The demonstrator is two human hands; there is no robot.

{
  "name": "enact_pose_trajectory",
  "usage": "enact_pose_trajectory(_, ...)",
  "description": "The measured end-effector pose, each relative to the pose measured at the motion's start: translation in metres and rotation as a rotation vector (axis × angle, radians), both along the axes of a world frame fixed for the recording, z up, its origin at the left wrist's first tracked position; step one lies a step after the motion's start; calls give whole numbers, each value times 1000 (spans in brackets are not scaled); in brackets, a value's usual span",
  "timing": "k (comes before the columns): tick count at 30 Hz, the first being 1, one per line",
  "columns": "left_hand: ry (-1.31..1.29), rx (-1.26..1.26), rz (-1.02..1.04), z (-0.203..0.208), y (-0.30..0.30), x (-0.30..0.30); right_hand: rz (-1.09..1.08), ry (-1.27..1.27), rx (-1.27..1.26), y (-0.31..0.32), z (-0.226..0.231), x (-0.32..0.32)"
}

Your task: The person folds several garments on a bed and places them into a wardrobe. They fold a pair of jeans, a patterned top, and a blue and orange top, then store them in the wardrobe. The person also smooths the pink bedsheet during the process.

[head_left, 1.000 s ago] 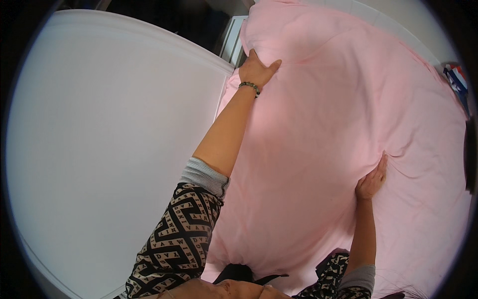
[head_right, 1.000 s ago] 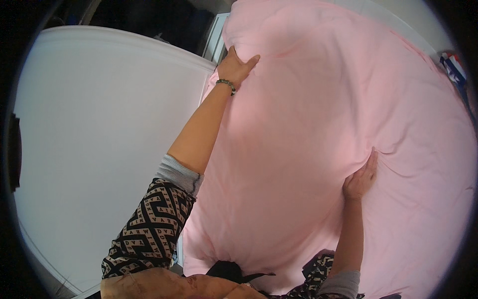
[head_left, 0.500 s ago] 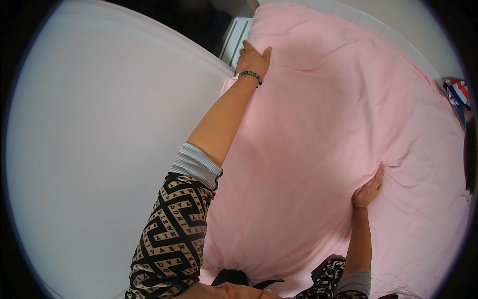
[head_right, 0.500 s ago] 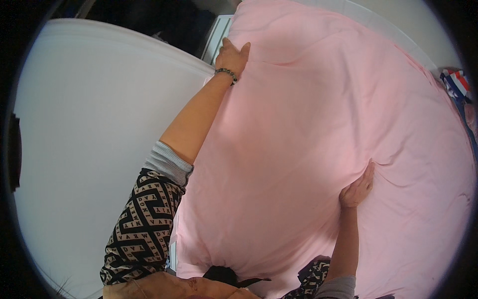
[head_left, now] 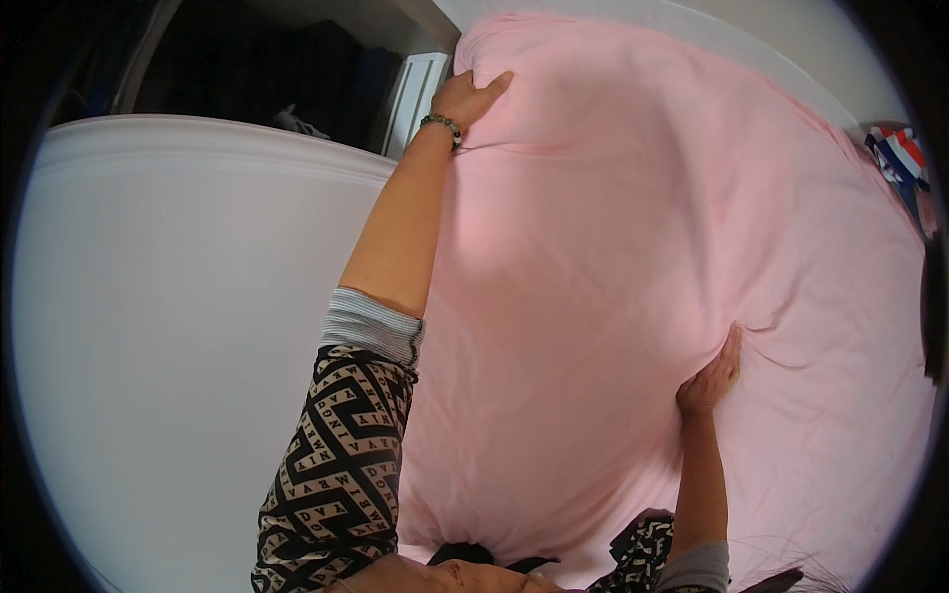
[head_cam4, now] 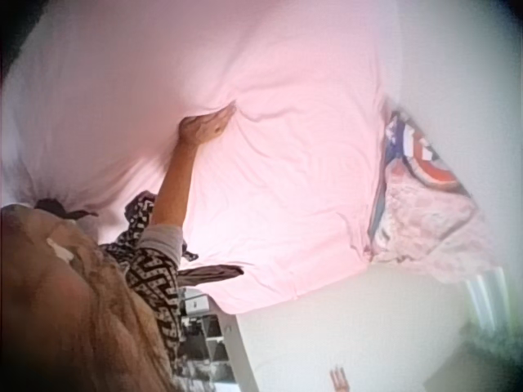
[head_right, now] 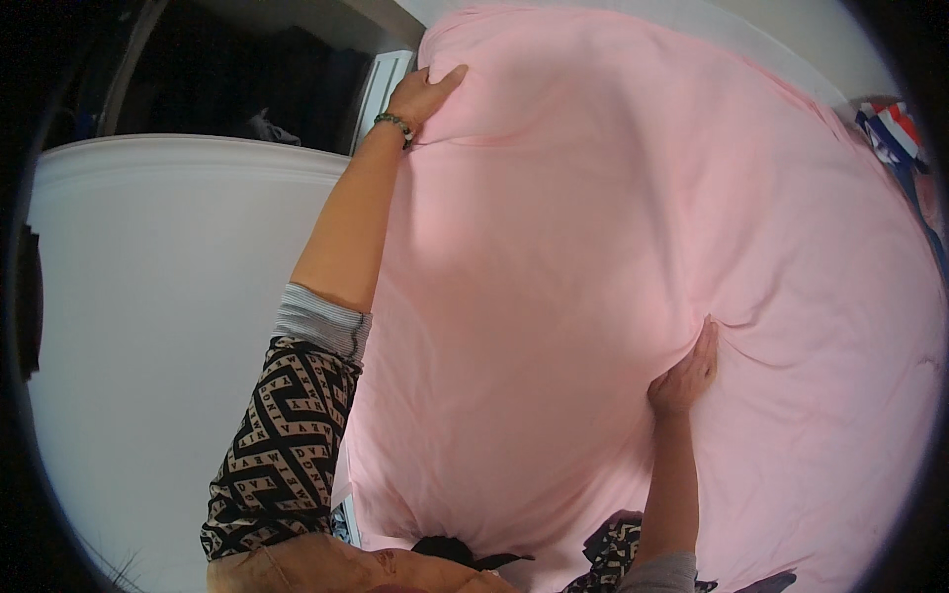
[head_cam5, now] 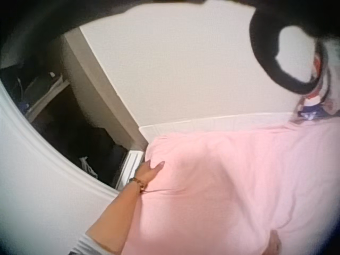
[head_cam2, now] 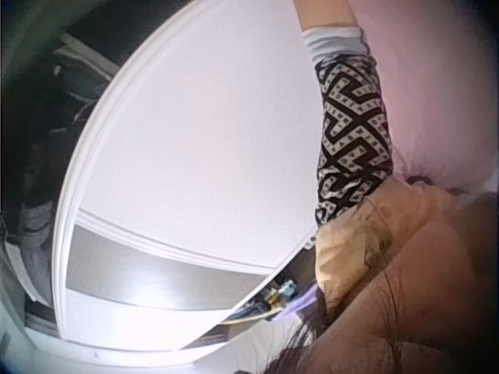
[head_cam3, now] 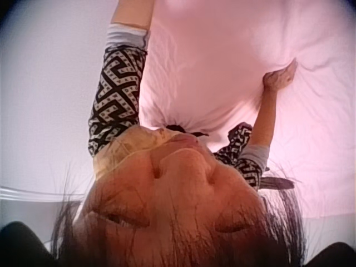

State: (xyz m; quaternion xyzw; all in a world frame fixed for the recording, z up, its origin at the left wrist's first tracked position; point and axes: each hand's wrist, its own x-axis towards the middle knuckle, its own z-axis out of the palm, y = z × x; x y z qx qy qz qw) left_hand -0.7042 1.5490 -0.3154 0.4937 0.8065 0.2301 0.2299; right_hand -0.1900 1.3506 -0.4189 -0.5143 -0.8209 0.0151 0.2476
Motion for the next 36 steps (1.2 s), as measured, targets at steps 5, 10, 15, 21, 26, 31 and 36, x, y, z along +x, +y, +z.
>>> enact_pose_trajectory(5,-140,-32,66,-11,0,-23,14,-56,3,-7,4,3)
enact_pose_trajectory(10,264,-19,285,-13,17,-14,9,21,-6,-9,12,-5)
enact_pose_trajectory(15,651,269,169,-22,-22,63,15,-70,-14,13,-4,-4)
enact_pose_trajectory(21,531,360,100,-58,-135,83,29,-66,39,14,-12,-6)
enact_pose_trajectory(26,573,95,147,-74,-140,61,-10,-101,14,12,-5,-8)
enact_pose_trajectory(31,447,-108,132,-57,-128,55,-3,-63,76,13,-10,-8)
enact_pose_trajectory(36,93,-225,172,-41,-125,55,-53,-96,71,10,-19,-6)
